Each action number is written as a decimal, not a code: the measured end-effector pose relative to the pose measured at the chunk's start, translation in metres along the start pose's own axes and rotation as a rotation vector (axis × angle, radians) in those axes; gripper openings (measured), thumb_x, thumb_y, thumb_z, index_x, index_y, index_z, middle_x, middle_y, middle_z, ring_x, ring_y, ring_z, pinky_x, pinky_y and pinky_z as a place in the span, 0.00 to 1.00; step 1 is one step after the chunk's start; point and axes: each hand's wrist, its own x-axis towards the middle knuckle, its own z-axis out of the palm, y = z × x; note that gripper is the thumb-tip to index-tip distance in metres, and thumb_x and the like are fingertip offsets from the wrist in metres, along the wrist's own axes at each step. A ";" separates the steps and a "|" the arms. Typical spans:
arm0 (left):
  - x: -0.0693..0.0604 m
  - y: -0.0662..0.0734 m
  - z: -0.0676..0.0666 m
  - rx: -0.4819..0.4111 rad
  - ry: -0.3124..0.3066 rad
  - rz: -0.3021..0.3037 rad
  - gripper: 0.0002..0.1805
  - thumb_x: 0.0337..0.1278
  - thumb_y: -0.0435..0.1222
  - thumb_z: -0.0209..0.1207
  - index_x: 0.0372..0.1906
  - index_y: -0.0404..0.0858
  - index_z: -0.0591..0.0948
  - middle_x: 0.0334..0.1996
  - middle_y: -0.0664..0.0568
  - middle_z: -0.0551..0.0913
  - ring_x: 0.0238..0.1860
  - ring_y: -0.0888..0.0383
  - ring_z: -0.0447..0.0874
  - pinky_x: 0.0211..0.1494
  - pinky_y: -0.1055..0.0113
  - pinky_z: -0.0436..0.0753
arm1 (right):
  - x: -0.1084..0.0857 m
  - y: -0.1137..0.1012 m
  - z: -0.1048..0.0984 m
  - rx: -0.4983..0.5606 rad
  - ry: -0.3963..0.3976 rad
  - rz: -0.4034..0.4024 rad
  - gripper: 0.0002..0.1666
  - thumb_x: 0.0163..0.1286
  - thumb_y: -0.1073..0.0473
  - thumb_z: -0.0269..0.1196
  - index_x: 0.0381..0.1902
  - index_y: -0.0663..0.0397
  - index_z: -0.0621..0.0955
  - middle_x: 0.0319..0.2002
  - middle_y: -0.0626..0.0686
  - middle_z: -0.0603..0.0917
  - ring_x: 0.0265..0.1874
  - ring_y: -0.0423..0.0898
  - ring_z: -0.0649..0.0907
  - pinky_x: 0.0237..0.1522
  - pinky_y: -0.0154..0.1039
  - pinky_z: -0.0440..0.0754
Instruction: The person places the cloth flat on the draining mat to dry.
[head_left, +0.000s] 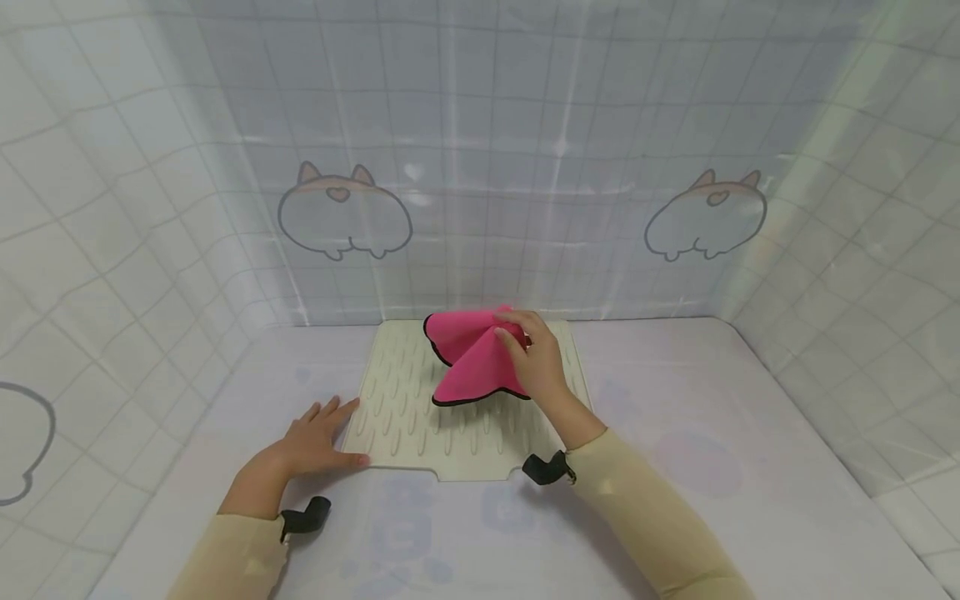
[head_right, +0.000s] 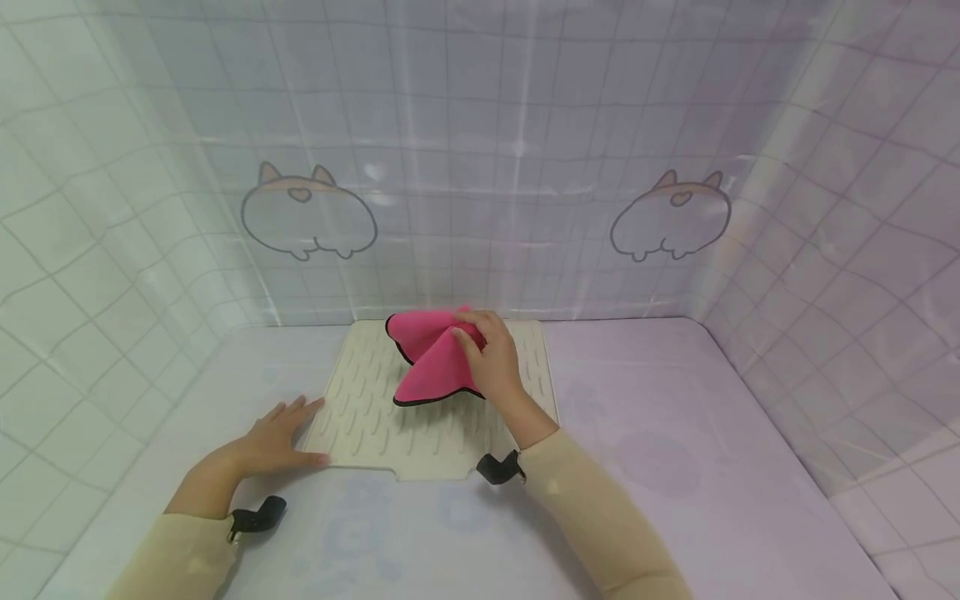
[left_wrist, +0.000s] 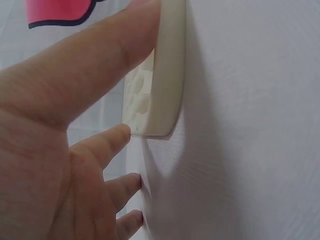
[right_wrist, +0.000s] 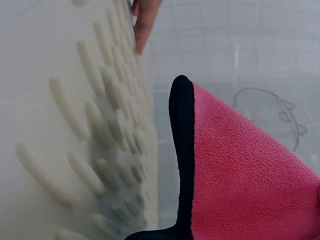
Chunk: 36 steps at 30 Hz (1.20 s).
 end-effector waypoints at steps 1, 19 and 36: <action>0.000 0.000 0.000 0.001 0.001 0.000 0.60 0.44 0.61 0.71 0.76 0.31 0.59 0.73 0.22 0.51 0.71 0.18 0.42 0.65 0.22 0.46 | -0.001 0.000 0.002 0.008 -0.014 0.019 0.15 0.72 0.56 0.64 0.55 0.49 0.84 0.53 0.51 0.82 0.44 0.46 0.79 0.38 0.39 0.77; 0.005 -0.003 0.002 0.052 -0.005 0.002 0.60 0.46 0.62 0.70 0.76 0.32 0.58 0.73 0.21 0.51 0.71 0.17 0.43 0.64 0.21 0.48 | -0.013 0.014 0.020 -0.166 -0.477 0.355 0.12 0.73 0.55 0.64 0.52 0.44 0.85 0.43 0.49 0.84 0.42 0.47 0.79 0.43 0.41 0.79; 0.002 0.000 0.001 0.048 -0.003 -0.001 0.60 0.46 0.62 0.70 0.76 0.32 0.58 0.73 0.21 0.51 0.71 0.17 0.42 0.64 0.21 0.48 | -0.009 0.008 0.002 -0.139 -0.600 0.334 0.16 0.74 0.55 0.63 0.58 0.41 0.84 0.53 0.48 0.83 0.54 0.48 0.79 0.55 0.46 0.79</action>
